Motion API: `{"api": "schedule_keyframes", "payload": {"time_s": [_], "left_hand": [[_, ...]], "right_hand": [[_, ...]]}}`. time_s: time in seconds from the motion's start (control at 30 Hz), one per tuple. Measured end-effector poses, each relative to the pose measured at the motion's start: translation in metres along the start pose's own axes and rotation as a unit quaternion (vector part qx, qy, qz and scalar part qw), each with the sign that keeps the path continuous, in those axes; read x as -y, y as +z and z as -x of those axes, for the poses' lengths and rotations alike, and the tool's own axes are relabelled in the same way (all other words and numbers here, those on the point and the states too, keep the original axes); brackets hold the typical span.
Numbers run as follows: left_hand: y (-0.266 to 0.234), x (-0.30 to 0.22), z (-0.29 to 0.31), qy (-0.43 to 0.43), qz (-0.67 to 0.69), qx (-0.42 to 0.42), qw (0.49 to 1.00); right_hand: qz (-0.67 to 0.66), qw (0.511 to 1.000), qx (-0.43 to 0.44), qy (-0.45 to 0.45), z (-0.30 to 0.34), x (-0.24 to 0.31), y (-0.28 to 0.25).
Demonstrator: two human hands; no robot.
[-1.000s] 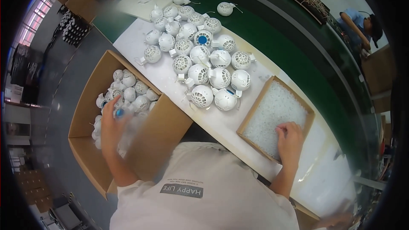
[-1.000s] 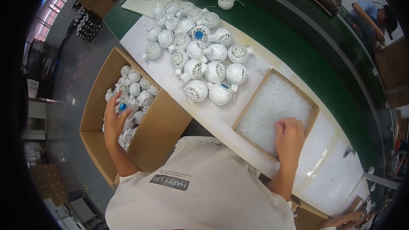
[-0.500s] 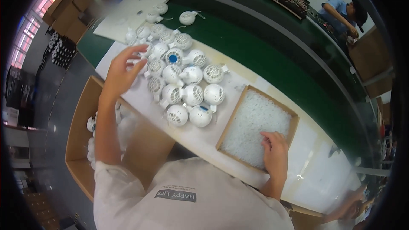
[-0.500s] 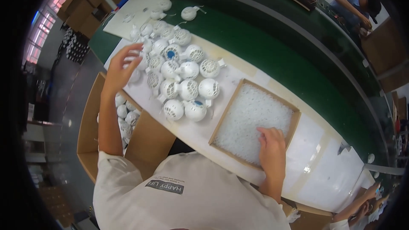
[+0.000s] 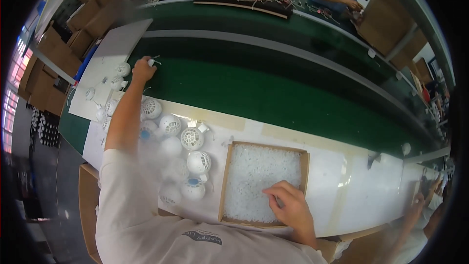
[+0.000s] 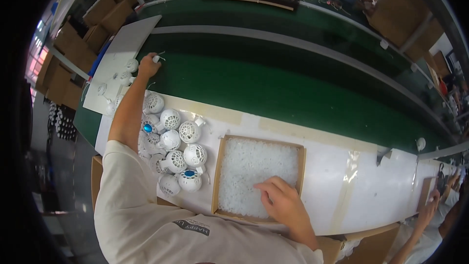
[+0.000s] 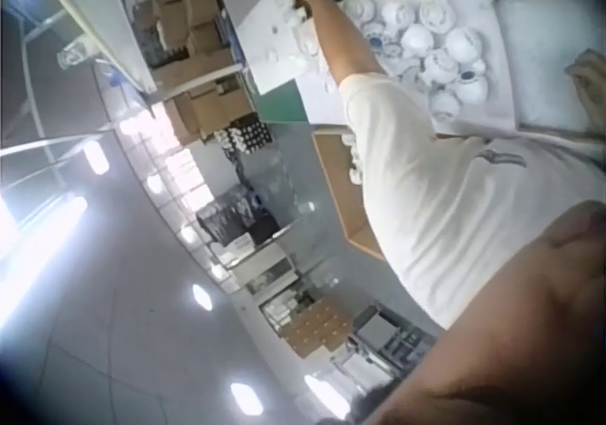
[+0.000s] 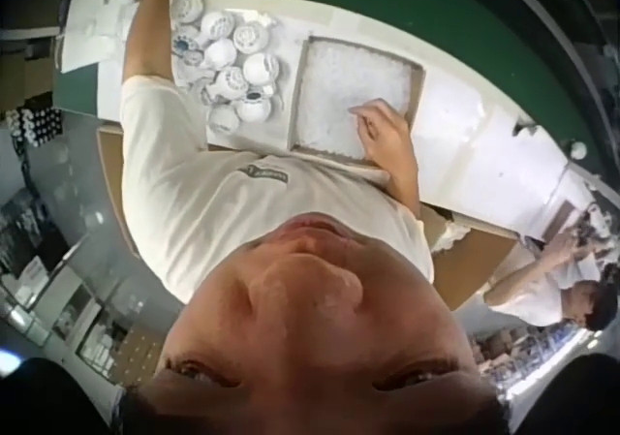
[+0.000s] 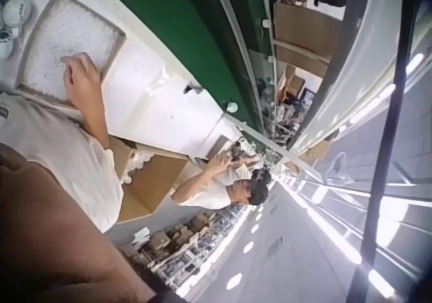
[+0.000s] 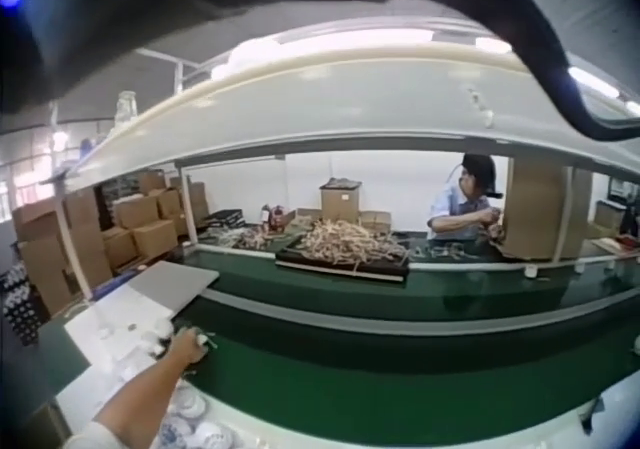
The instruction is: Manually assembling plastic spherical light covers by inserting internal socket components on a production line.
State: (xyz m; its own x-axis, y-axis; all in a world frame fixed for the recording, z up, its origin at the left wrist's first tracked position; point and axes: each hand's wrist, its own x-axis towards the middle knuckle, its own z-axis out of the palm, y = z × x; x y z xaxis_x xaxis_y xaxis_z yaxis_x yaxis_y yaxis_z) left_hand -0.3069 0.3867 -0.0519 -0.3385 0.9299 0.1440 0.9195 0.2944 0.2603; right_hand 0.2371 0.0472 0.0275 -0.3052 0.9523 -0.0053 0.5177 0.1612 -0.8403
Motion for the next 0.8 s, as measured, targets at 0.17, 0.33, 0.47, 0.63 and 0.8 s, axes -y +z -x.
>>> {"api": "schedule_keyframes", "payload": {"time_s": [0.17,0.33,0.47,0.63,0.8], "left_hand": [[-0.082,-0.107,0.093,-0.084,0.54,0.083,0.834],[-0.142,-0.157,0.249,-0.001,0.656,0.151,0.739],[-0.152,-0.167,0.345,0.046,0.721,0.161,0.672],[-0.146,-0.17,0.39,0.073,0.698,0.129,0.701],[-0.131,-0.168,0.397,0.254,0.574,0.018,0.778]], "right_hand": [[0.059,0.997,0.014,-0.042,0.001,-0.005,0.01],[0.149,0.984,0.005,-0.095,0.007,-0.014,0.017],[0.198,0.975,-0.032,-0.099,0.006,-0.015,0.024],[0.234,0.968,-0.08,-0.048,-0.001,-0.006,0.032],[0.245,0.964,-0.101,-0.023,0.007,0.0,0.028]]}}
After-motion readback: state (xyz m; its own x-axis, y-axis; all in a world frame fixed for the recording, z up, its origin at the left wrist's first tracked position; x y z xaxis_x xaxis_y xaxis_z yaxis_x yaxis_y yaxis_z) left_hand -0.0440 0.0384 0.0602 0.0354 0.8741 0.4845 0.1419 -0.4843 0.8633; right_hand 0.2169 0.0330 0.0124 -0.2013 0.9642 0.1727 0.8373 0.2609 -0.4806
